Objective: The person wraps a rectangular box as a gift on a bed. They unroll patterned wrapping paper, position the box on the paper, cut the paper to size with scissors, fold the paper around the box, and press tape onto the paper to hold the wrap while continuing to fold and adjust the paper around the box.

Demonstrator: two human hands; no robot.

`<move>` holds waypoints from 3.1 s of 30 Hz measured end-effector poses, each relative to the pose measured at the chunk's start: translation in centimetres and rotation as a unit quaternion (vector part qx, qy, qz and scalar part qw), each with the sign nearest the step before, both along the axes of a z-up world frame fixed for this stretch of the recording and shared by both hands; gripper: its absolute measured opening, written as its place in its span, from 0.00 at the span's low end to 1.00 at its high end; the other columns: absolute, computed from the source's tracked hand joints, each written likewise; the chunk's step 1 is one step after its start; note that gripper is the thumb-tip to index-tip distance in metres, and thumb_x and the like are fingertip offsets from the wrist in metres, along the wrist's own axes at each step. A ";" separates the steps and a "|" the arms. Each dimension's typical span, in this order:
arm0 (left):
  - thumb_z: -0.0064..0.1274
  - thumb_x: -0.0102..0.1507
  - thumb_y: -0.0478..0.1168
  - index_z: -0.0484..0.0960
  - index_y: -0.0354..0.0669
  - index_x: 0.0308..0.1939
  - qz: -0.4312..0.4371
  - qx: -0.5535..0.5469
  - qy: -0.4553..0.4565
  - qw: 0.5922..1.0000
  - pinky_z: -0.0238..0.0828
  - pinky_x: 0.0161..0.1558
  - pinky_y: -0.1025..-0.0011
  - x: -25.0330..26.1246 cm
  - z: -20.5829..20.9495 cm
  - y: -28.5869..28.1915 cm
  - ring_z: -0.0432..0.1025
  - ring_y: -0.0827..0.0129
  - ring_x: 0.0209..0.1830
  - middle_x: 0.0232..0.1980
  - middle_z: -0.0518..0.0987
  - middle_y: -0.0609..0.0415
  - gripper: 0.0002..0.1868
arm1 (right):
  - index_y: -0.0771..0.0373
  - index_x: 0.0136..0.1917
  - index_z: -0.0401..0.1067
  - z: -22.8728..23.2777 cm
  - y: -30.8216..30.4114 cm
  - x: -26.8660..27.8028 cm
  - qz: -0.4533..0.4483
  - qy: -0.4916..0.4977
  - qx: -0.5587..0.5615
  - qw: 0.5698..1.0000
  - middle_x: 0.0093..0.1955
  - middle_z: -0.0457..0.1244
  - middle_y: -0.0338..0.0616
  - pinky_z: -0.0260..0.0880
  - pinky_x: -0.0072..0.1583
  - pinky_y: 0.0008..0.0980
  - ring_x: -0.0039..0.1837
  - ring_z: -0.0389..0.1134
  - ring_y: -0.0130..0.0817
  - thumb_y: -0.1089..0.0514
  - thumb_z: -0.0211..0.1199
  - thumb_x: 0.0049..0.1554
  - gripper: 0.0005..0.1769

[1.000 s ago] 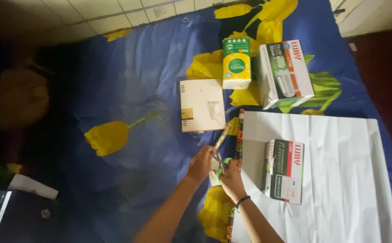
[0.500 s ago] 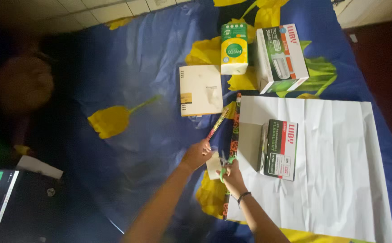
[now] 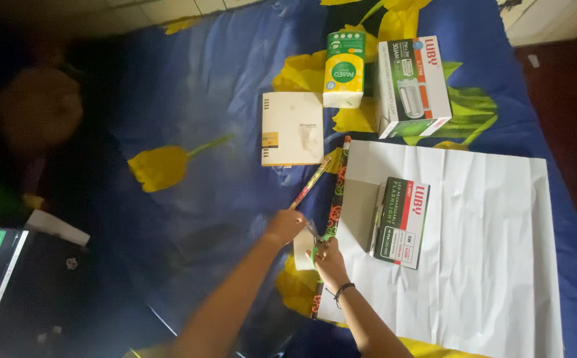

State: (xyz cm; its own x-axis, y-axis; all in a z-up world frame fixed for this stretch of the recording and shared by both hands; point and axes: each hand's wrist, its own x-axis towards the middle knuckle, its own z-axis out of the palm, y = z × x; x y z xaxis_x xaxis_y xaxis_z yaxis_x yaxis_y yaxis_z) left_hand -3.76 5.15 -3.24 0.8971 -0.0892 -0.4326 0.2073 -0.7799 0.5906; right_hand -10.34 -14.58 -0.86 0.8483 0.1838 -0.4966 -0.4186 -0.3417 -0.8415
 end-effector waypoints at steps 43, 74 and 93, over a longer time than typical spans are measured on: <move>0.64 0.52 0.32 0.78 0.52 0.52 -0.050 -0.100 -0.039 0.993 0.78 0.52 0.64 -0.1 9.6 0.3 0.80 0.59 0.48 0.77 0.62 0.48 0.24 | 0.62 0.58 0.77 6.3 -3.4 19.9 0.595 -0.040 -0.342 0.726 0.52 0.71 0.50 0.72 0.59 0.36 0.56 0.73 0.42 0.25 0.79 0.32 0.51; 0.66 0.50 0.33 0.79 0.52 0.51 -0.090 -0.081 -0.119 0.985 0.77 0.51 0.62 -0.1 8.6 0.1 0.79 0.55 0.52 0.76 0.64 0.49 0.26 | 0.55 0.50 0.81 5.3 -3.1 18.3 0.531 0.029 -0.239 0.813 0.48 0.74 0.41 0.71 0.55 0.37 0.52 0.74 0.37 0.37 0.75 0.43 0.27; 0.66 0.51 0.36 0.79 0.57 0.53 -0.073 -0.045 -0.056 0.995 0.77 0.51 0.62 -0.1 9.7 -0.4 0.80 0.59 0.47 0.78 0.61 0.51 0.27 | 0.52 0.53 0.80 5.1 -2.6 17.9 0.527 0.007 -0.272 0.805 0.49 0.73 0.40 0.71 0.56 0.37 0.54 0.73 0.37 0.37 0.72 0.48 0.25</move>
